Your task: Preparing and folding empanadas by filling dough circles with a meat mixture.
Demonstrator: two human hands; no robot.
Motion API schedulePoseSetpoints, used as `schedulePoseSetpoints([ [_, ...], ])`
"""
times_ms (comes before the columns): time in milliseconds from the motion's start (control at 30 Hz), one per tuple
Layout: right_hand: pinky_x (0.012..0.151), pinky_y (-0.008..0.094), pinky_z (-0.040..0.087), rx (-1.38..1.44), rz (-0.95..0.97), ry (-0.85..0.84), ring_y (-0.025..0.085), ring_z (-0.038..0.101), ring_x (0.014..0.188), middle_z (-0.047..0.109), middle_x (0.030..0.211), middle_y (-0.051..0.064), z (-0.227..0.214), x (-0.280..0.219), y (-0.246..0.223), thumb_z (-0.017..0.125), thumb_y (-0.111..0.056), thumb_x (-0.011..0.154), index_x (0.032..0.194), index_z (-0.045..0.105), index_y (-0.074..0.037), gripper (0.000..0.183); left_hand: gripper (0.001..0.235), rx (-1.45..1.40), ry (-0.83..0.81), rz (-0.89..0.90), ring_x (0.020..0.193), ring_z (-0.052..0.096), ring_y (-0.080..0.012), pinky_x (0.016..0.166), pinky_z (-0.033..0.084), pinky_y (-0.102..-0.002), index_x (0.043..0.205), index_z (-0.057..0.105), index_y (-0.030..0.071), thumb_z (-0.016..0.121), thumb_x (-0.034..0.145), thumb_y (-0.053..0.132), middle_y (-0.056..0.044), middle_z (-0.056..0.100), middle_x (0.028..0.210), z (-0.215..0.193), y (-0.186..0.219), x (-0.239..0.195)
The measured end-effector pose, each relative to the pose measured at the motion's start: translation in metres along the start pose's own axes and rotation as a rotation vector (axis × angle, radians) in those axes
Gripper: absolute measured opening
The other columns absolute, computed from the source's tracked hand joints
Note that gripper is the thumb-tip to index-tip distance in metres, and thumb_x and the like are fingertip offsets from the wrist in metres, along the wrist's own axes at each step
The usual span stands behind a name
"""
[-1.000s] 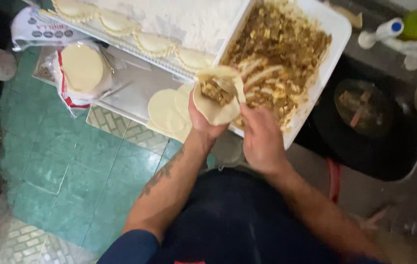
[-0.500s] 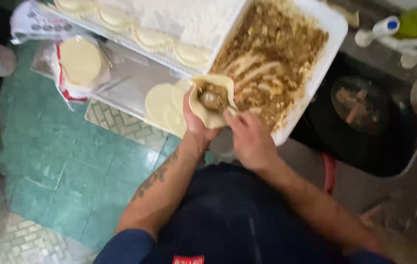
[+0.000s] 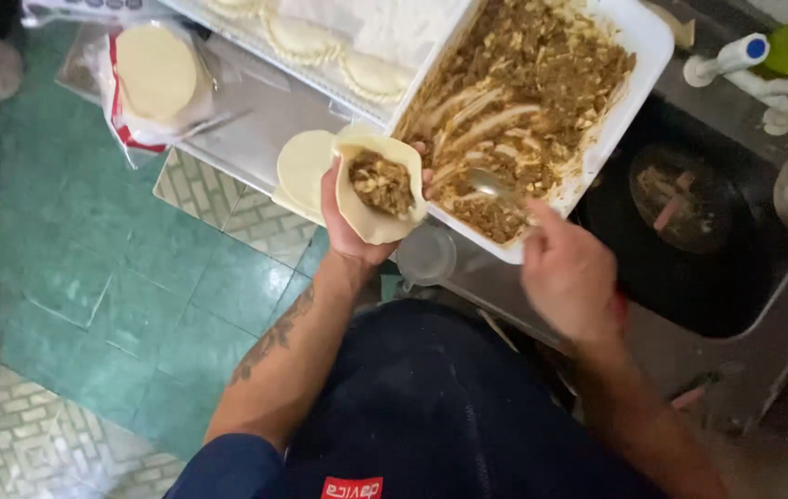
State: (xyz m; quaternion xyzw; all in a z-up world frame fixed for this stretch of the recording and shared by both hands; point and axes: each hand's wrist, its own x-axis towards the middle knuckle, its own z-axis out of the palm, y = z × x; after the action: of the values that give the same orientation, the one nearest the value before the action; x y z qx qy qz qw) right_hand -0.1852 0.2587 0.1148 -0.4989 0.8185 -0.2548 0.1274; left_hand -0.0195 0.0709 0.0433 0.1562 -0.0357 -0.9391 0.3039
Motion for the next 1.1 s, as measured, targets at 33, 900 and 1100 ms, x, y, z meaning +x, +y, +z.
schedulePoseSetpoints([
  [33,0.089,0.045,0.056,0.001,-0.018,0.006,0.032,0.071,0.102,0.072,0.122,0.018,0.0,0.007,0.007,0.058,-0.006,0.099,0.131,0.066,-0.009,0.034,0.078,0.003,-0.011,0.015,0.113,0.066,-0.0382,0.1,0.053,-0.053,0.143,0.053,0.0,0.039,0.099,0.063,-0.022,0.064,0.134,-0.001,0.003,-0.002],
  [900,0.074,0.045,0.053,0.275,-0.701,-0.128,0.036,0.066,0.082,0.068,0.089,0.012,0.049,-0.003,-0.231,0.068,-0.028,0.098,0.095,0.068,-0.006,0.023,0.051,0.254,-0.316,0.274,0.107,0.065,-0.031,0.096,0.055,-0.043,0.139,0.051,-0.007,0.077,0.1,0.014,-0.022,0.064,0.118,0.057,0.112,-0.191],
  [1100,0.072,0.046,0.052,0.092,-0.708,0.022,0.036,0.065,0.082,0.065,0.09,0.014,0.038,-0.012,-0.311,0.062,-0.047,0.095,0.091,0.066,-0.002,0.046,0.052,0.255,-0.329,0.326,0.117,0.058,-0.0233,0.106,0.048,-0.039,0.14,0.049,-0.001,0.078,0.098,0.014,-0.014,0.057,0.126,0.05,0.142,-0.222],
])
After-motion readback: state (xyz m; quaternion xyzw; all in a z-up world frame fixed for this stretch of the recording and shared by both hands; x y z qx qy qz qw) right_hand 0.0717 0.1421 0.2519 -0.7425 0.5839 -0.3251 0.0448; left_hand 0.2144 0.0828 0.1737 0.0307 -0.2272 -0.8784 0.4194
